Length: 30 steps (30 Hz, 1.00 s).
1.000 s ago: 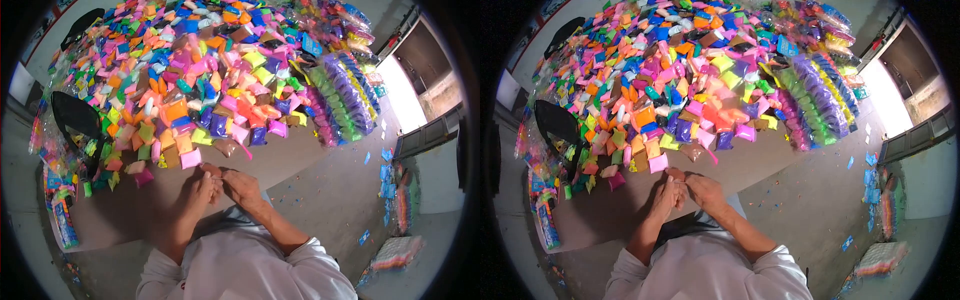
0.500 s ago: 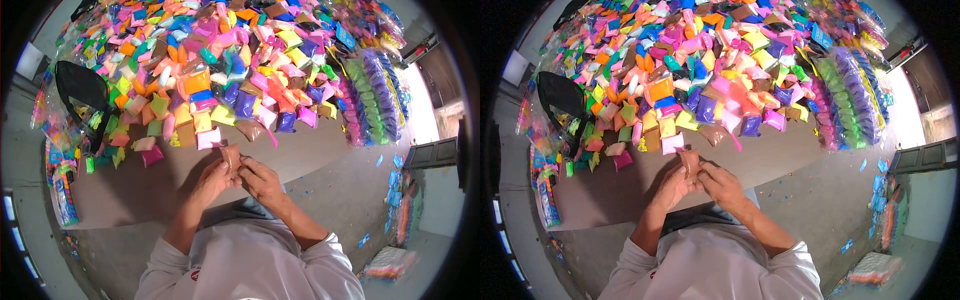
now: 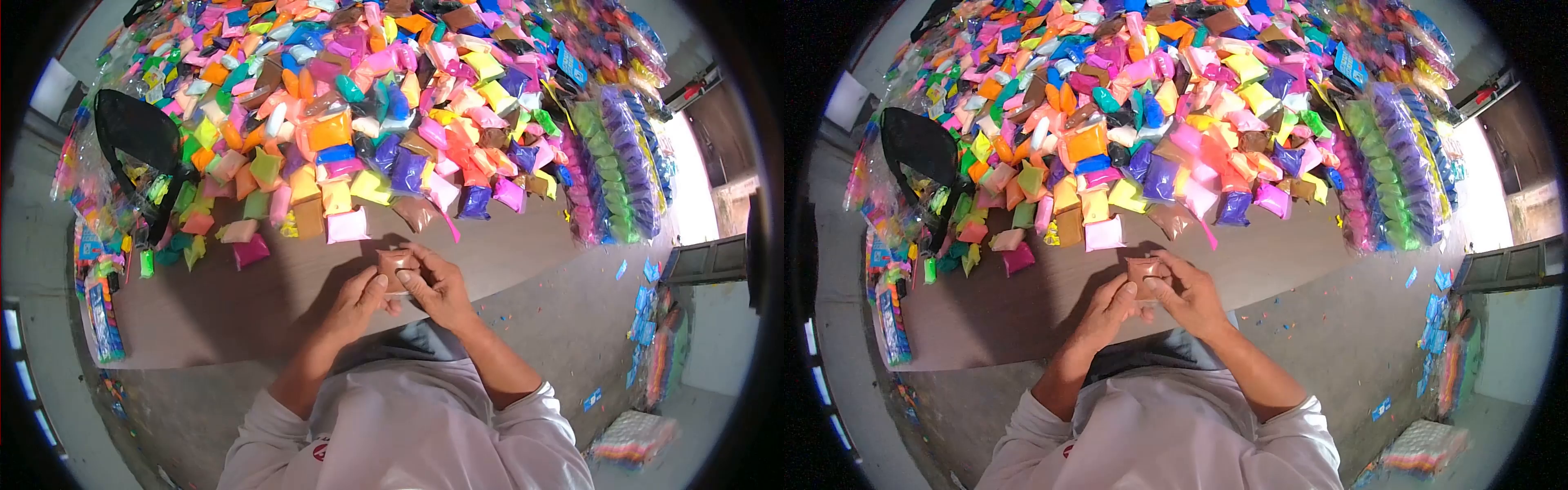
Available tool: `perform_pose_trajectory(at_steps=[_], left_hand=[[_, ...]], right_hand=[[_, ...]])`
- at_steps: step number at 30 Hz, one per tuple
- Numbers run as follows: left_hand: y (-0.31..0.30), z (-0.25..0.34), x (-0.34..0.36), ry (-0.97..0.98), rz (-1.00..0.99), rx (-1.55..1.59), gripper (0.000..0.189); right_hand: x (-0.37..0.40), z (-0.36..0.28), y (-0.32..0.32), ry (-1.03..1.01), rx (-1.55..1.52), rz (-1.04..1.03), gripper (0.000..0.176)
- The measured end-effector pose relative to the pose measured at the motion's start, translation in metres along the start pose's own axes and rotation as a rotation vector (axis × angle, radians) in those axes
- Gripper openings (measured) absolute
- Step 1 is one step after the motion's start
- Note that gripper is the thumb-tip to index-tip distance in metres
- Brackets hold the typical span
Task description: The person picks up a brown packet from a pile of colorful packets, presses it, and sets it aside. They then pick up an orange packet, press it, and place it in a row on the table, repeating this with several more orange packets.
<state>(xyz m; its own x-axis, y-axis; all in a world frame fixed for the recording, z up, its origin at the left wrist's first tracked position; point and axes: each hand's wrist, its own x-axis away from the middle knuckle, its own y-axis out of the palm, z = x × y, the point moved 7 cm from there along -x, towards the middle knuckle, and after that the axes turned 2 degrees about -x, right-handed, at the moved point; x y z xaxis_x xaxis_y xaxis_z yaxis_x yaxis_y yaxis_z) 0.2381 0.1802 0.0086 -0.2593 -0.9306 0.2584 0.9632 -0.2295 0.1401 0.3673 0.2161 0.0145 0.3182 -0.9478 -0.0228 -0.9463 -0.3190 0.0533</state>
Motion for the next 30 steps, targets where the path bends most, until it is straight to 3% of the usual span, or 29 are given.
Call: perform_pose_trajectory(at_steps=[2, 4, 7, 11, 19, 23, 26, 30], left_hand=[[-0.002, -0.008, 0.0, 0.017, 0.019, 0.033, 0.034], [-0.002, -0.007, 0.002, 0.075, 0.041, 0.056, 0.031], [0.0, -0.003, 0.009, 0.151, 0.077, -0.068, 0.029], [-0.004, -0.002, 0.019, 0.145, 0.122, -0.139, 0.028], [-0.025, 0.006, 0.055, 0.064, 0.188, -0.332, 0.033], [-0.038, -0.005, 0.07, 0.027, 0.217, -0.32, 0.033], [-0.044, -0.009, 0.079, 0.028, 0.266, -0.274, 0.037], [-0.054, -0.009, 0.083, 0.049, 0.332, -0.162, 0.038]], right_hand=[[0.0, 0.003, 0.01, 0.012, -0.029, -0.035, 0.038], [0.001, 0.002, 0.016, 0.067, -0.251, 0.036, 0.027], [0.004, 0.002, 0.022, 0.132, -0.258, 0.001, 0.018], [0.01, 0.005, 0.031, 0.205, -0.339, -0.001, 0.018], [0.017, -0.005, 0.066, 0.382, -0.294, -0.138, 0.033], [0.015, 0.001, 0.079, 0.337, -0.308, -0.188, 0.033], [0.018, 0.009, 0.088, 0.42, -0.248, -0.203, 0.031], [0.017, 0.013, 0.102, 0.357, -0.399, -0.294, 0.021]])
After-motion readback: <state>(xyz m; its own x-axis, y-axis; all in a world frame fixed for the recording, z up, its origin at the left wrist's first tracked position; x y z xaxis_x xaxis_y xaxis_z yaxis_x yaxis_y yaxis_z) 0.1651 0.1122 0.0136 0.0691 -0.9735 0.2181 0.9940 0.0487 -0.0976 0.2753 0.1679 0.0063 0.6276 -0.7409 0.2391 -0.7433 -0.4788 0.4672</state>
